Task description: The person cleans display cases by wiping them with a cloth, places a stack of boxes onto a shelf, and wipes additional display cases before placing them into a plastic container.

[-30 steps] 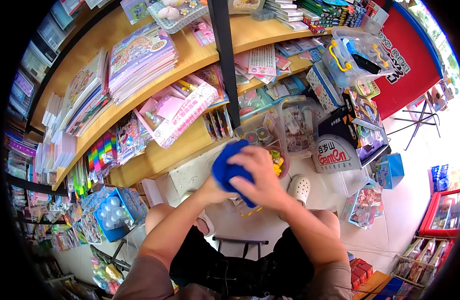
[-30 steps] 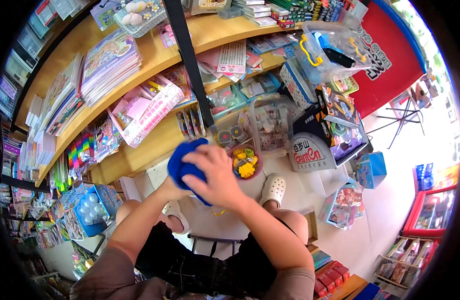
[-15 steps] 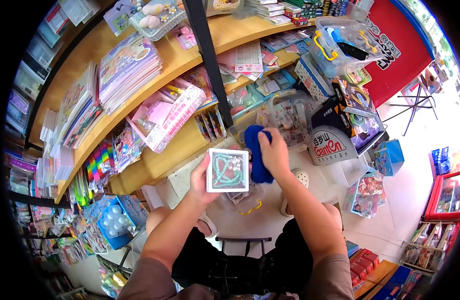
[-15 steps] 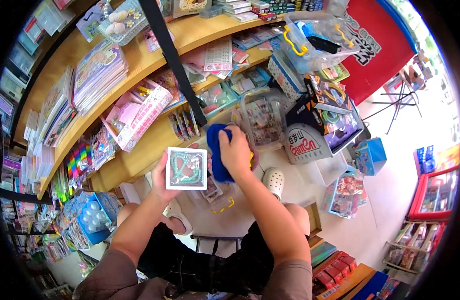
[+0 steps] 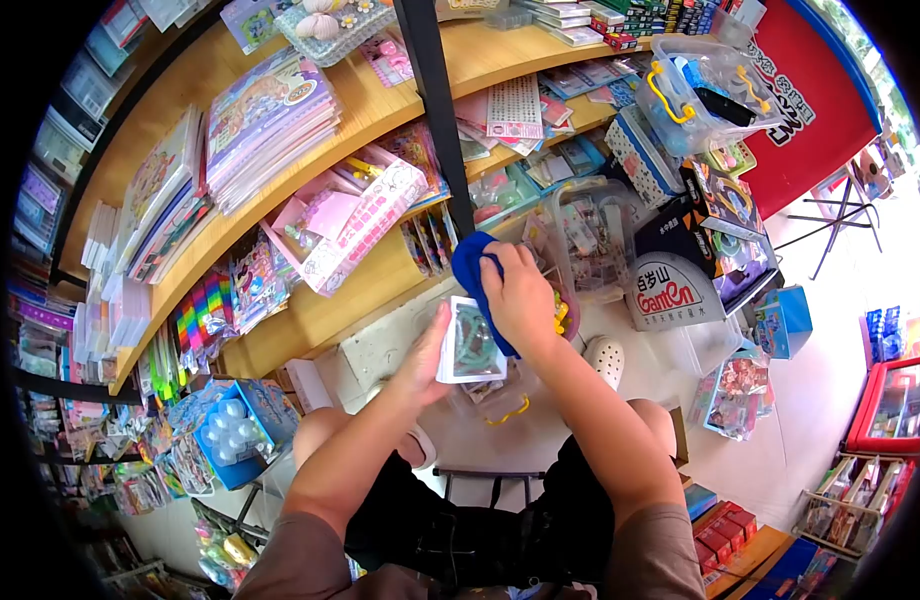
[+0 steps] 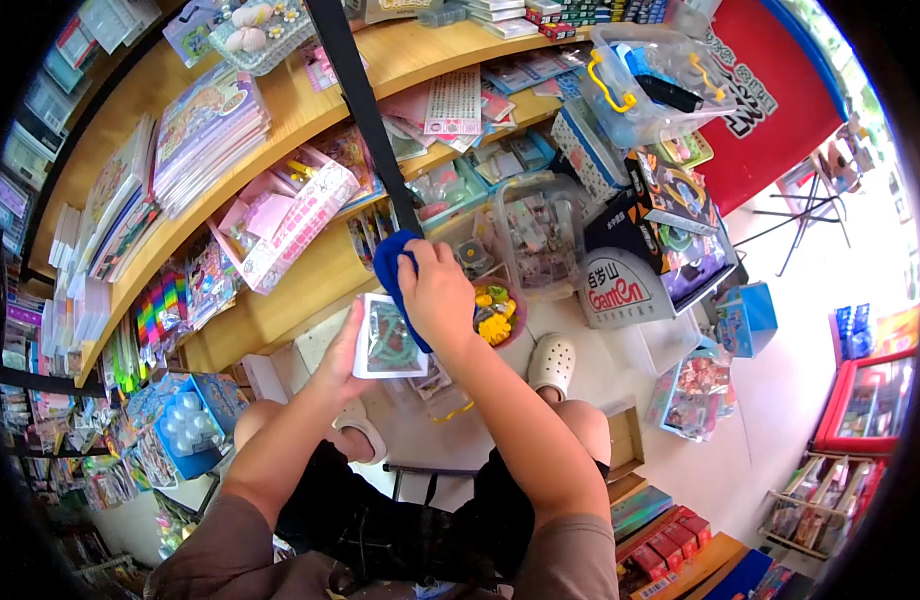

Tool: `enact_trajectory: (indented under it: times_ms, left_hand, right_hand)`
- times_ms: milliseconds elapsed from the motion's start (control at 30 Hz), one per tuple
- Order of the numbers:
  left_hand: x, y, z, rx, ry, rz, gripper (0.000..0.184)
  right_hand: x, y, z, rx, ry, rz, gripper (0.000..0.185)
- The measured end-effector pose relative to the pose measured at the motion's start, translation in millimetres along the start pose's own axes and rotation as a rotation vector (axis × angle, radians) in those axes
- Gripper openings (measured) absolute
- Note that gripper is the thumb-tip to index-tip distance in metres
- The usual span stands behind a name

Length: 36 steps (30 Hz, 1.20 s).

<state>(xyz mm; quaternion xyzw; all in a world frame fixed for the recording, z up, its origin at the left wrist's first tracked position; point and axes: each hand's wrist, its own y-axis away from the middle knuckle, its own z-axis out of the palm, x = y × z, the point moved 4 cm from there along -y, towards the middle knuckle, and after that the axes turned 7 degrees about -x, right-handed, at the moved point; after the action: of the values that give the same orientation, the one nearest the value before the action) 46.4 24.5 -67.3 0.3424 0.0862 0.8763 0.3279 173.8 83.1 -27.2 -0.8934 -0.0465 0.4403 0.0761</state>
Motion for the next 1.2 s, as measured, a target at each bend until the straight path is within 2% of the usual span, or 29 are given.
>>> enact_trajectory:
  times_ms: [100,233,367,533,767,833,867,1000,1133,1200]
  left_hand:
    - [5.6,2.5,-9.1,-0.016,-0.056,0.02,0.053]
    - [14.6,4.2,-2.6,-0.042,-0.088,0.089,0.062]
    - [37.2,2.4,9.5,-0.126,-0.118,0.34,0.067]
    - [57.4,4.6,7.8,-0.061,-0.123,0.501,0.066]
    - [54.1,-5.0,5.6,-0.005,-0.038,0.548,0.054]
    - [50.4,-8.8,-1.4,0.098,-0.128,0.523,0.053]
    - [49.1,-12.1,-7.1,0.13,-0.12,0.507,0.054]
    - [44.7,-14.7,-3.9,0.148,-0.075,0.522,0.06]
    - [41.3,-18.4,-3.7,0.191,-0.205,0.538,0.071]
    - [37.8,-22.0,-5.4,0.195,-0.292,0.531,0.068]
  right_hand:
    - [1.3,2.0,-1.6,0.016,0.017,0.053,0.02]
    - [-3.5,5.3,-2.0,0.093,0.025,0.008,0.024]
    - [-12.6,15.0,0.4,0.189,-0.023,-0.059,0.03]
    - [-20.5,40.1,27.9,0.09,-0.134,0.033,0.032]
    - [-28.5,53.4,37.4,0.057,-0.095,0.027,0.032]
    - [-41.3,61.1,38.4,0.017,-0.167,0.007,0.032]
    - [-47.3,64.4,38.8,0.039,-0.197,-0.057,0.032]
    - [-46.1,65.8,37.5,0.001,-0.256,0.0,0.033]
    - [-45.8,62.2,28.8,0.025,-0.217,-0.018,0.032]
    - [-45.6,55.3,23.7,0.04,-0.161,-0.004,0.032]
